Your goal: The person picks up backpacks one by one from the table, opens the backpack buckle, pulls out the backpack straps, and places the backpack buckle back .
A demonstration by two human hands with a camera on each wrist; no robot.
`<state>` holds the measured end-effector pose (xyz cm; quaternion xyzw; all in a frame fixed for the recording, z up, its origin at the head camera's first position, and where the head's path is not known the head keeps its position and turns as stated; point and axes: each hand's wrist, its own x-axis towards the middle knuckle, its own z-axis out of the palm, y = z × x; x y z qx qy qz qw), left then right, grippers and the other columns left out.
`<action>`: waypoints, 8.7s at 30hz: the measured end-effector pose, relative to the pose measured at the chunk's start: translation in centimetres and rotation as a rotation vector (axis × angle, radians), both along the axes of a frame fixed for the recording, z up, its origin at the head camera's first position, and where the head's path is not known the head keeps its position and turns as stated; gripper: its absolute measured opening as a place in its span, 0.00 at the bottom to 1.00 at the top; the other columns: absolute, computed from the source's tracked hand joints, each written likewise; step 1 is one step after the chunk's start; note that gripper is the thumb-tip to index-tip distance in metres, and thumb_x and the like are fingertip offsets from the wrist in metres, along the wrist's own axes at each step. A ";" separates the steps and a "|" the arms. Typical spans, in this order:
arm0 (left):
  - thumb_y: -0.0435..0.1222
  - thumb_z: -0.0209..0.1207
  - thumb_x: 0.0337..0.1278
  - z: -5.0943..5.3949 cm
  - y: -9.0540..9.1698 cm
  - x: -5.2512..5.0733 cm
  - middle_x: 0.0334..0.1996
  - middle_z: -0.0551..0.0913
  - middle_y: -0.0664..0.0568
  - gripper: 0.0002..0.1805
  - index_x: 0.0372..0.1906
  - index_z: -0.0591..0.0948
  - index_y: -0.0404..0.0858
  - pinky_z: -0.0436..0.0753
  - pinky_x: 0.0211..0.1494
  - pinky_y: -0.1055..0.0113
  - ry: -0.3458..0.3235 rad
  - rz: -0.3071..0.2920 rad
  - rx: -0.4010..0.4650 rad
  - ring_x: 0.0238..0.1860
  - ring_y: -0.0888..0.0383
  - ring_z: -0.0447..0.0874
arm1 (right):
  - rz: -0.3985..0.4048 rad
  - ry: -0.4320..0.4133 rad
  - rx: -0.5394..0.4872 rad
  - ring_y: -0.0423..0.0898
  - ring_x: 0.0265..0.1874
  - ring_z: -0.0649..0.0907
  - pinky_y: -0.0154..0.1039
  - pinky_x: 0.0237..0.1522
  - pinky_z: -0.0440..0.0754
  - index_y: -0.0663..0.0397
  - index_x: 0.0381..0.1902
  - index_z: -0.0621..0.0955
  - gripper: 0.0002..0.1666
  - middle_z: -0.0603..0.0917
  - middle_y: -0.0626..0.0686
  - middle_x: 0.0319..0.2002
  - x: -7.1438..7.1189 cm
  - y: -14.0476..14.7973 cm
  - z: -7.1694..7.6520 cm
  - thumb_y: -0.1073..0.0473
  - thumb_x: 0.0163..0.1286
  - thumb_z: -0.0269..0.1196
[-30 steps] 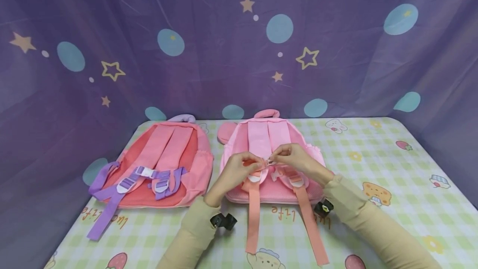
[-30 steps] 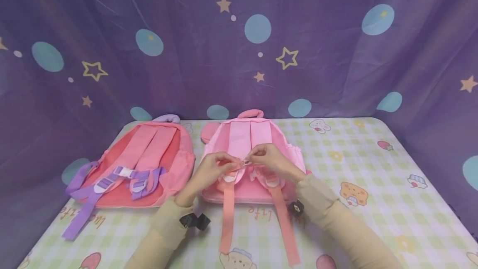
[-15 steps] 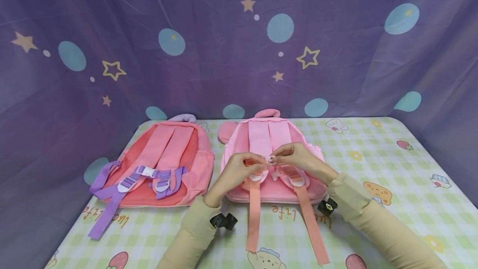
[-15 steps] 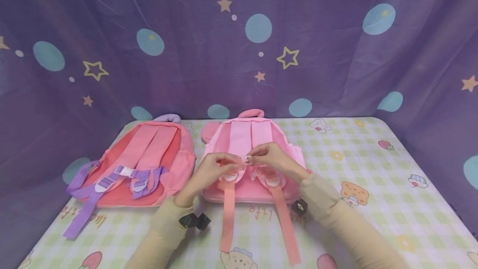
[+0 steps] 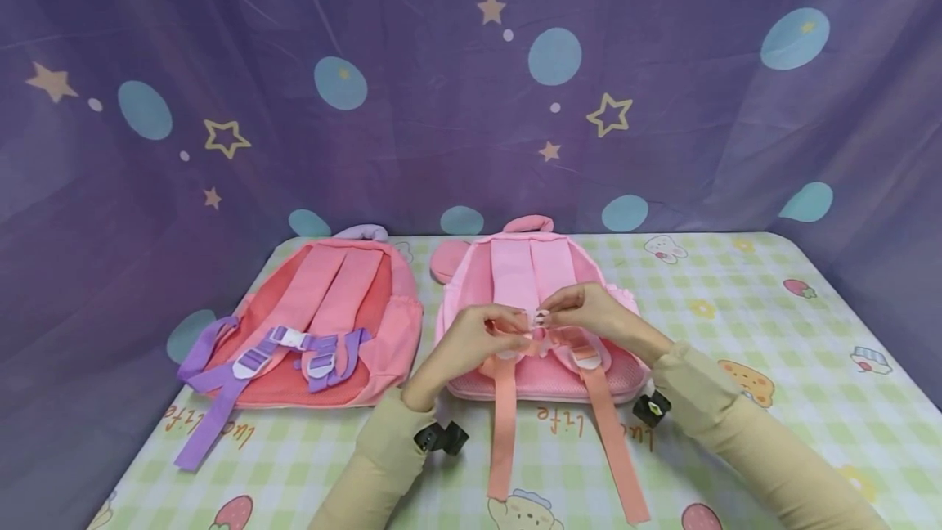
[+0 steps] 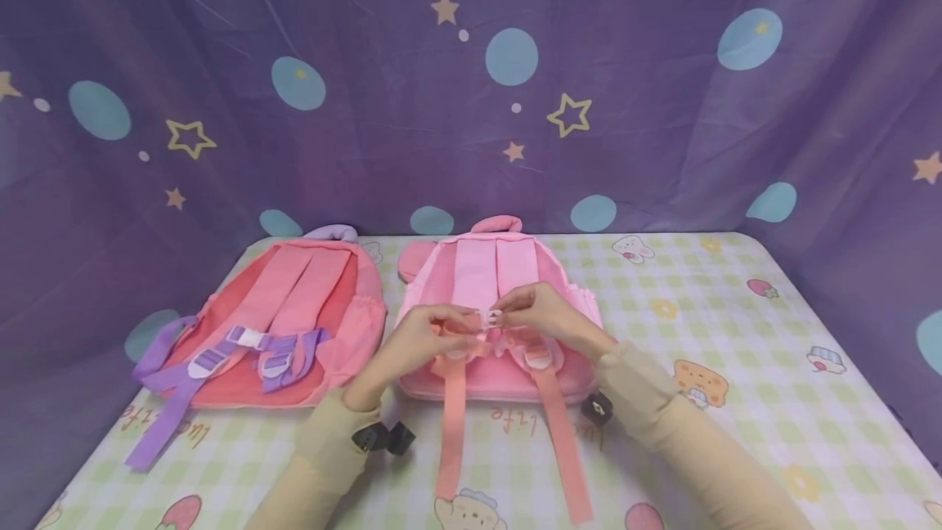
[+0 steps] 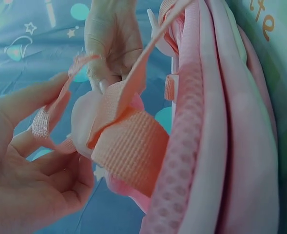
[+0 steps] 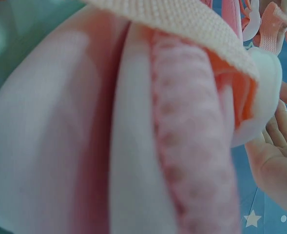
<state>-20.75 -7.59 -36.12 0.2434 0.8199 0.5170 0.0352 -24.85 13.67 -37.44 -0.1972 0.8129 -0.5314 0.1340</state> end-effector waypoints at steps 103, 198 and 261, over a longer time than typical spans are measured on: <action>0.30 0.61 0.46 -2.7 1.0 -4.5 0.28 0.83 0.55 0.04 0.30 0.85 0.39 0.70 0.44 0.69 0.306 -0.112 -0.329 0.35 0.61 0.76 | 0.130 0.043 -0.081 0.43 0.28 0.83 0.36 0.29 0.80 0.71 0.36 0.80 0.10 0.83 0.61 0.31 2.4 2.7 -1.2 0.68 0.57 0.60; 0.28 0.60 0.48 -2.9 0.1 -3.1 0.28 0.82 0.52 0.04 0.31 0.83 0.37 0.73 0.45 0.67 0.243 -0.101 -0.162 0.36 0.58 0.76 | 0.226 0.123 -0.081 0.34 0.32 0.80 0.32 0.33 0.78 0.68 0.34 0.81 0.08 0.83 0.53 0.31 5.2 3.9 -1.1 0.68 0.56 0.61; 0.32 0.58 0.51 -3.2 0.2 -0.6 0.45 0.78 0.48 0.09 0.39 0.81 0.37 0.70 0.49 0.66 0.392 -0.136 -0.263 0.47 0.55 0.72 | 0.117 0.447 0.048 0.40 0.32 0.81 0.33 0.30 0.79 0.56 0.34 0.82 0.07 0.84 0.49 0.31 9.2 5.0 -1.9 0.67 0.55 0.62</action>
